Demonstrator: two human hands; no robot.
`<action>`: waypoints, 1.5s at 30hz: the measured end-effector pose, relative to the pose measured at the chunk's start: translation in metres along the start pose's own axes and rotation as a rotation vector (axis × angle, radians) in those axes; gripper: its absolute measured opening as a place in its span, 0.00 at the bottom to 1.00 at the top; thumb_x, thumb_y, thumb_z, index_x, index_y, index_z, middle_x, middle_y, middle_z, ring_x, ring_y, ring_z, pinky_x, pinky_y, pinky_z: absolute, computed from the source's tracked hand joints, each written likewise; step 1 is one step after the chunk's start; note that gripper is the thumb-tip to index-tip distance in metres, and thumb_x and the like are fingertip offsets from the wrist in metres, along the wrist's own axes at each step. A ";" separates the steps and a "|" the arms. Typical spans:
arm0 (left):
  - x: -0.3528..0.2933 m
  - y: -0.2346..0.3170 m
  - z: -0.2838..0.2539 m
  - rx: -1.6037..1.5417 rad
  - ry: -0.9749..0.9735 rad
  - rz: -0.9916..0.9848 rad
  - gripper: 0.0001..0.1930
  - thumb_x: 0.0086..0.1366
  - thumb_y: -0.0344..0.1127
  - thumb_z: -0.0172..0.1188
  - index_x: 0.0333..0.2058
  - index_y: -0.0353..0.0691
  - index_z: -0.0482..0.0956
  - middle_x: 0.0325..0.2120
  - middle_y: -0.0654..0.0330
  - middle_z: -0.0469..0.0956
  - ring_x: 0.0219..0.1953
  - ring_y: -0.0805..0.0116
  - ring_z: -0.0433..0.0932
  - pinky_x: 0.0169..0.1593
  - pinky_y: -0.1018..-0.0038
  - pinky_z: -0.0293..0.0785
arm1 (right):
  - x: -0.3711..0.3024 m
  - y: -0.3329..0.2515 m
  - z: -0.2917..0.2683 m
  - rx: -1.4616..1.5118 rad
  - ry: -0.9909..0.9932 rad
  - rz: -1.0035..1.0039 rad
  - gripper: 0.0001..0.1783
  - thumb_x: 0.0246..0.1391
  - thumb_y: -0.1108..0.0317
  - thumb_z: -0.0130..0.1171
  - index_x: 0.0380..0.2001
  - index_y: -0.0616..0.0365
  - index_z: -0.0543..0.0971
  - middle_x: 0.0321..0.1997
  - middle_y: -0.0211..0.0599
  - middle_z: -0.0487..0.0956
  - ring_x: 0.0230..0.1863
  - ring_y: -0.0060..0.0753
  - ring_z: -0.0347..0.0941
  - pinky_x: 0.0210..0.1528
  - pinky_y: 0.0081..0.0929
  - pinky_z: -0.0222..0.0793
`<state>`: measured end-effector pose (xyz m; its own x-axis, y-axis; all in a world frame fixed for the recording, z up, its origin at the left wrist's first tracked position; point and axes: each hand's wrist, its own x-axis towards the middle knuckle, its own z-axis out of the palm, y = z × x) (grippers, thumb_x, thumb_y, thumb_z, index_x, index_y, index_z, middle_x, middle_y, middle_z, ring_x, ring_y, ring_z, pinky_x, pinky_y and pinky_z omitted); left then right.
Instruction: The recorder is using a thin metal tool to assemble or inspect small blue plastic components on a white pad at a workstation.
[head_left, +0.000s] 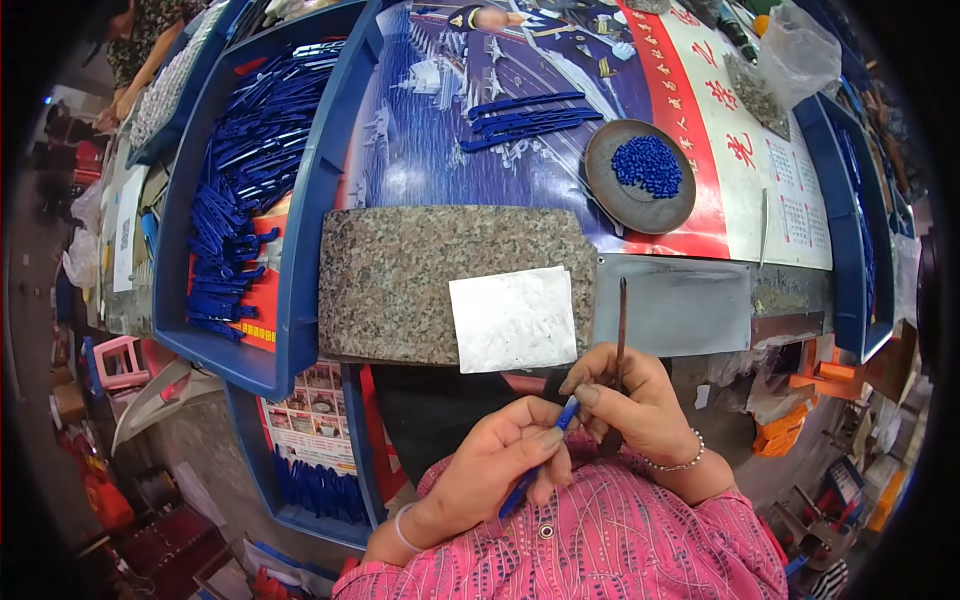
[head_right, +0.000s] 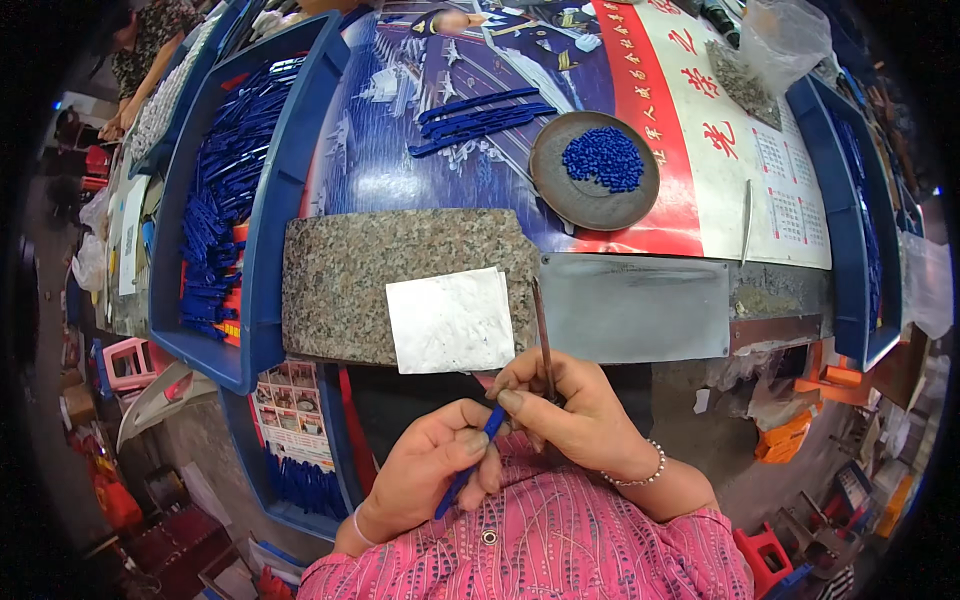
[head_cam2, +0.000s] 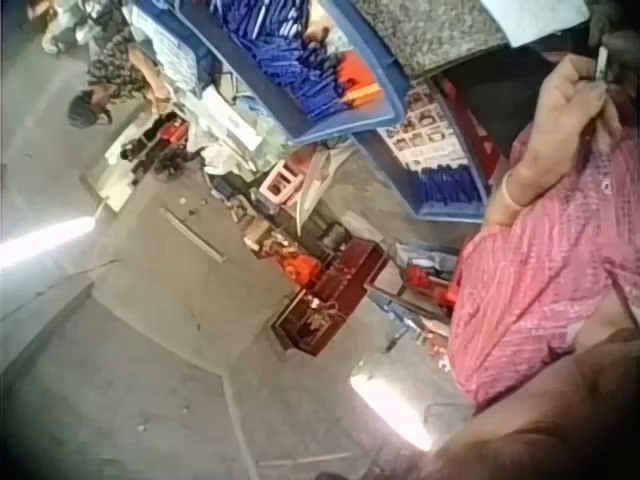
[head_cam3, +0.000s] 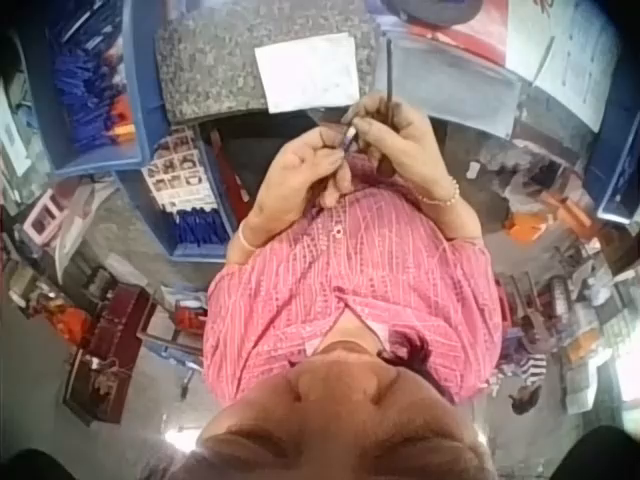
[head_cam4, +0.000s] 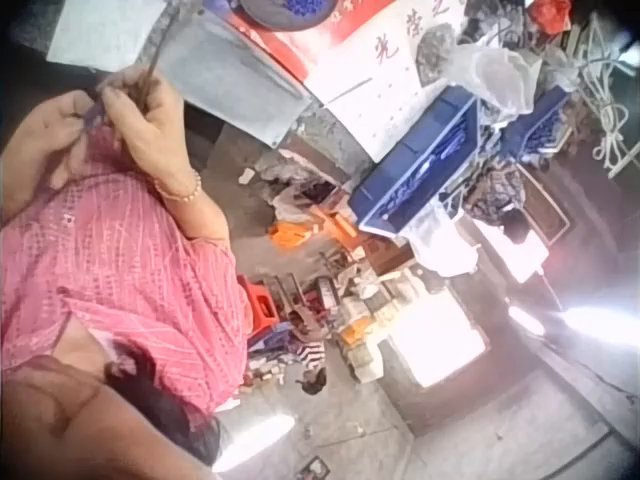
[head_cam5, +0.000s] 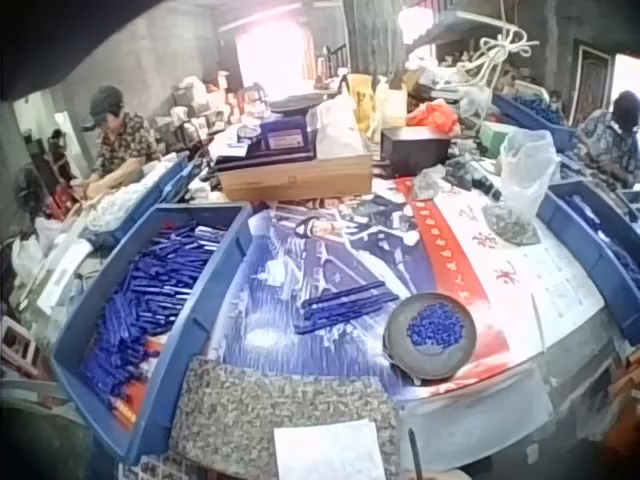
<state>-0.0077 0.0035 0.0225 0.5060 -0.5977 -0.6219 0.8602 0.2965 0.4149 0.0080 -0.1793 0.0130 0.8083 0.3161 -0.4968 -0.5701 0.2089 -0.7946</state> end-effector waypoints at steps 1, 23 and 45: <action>0.002 0.000 -0.001 0.005 -0.003 -0.004 0.09 0.65 0.33 0.46 0.40 0.35 0.66 0.20 0.58 0.73 0.15 0.77 0.68 0.20 0.85 0.64 | 0.000 -0.001 0.000 0.011 -0.008 0.005 0.06 0.53 0.73 0.51 0.32 0.65 0.72 0.22 0.32 0.73 0.18 0.16 0.68 0.19 0.11 0.62; 0.014 -0.008 -0.012 -0.518 -0.218 -0.184 0.11 0.68 0.36 0.39 0.40 0.35 0.68 0.13 0.64 0.64 0.06 0.81 0.56 0.11 0.83 0.51 | 0.004 0.009 -0.007 0.076 -0.084 -0.048 0.07 0.55 0.71 0.54 0.34 0.64 0.71 0.28 0.33 0.75 0.24 0.16 0.71 0.19 0.09 0.63; 0.006 0.000 -0.003 -0.345 -0.157 -0.032 0.10 0.67 0.35 0.42 0.40 0.35 0.66 0.16 0.61 0.63 0.11 0.78 0.57 0.17 0.82 0.55 | 0.018 -0.067 -0.136 -1.197 0.789 -0.530 0.21 0.49 0.77 0.49 0.49 0.65 0.65 0.45 0.45 0.71 0.35 0.32 0.69 0.39 0.24 0.66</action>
<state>-0.0044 0.0019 0.0169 0.4858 -0.7097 -0.5103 0.8597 0.4934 0.1321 0.0808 -0.3133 0.0093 0.9648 -0.1910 0.1808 -0.0623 -0.8338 -0.5486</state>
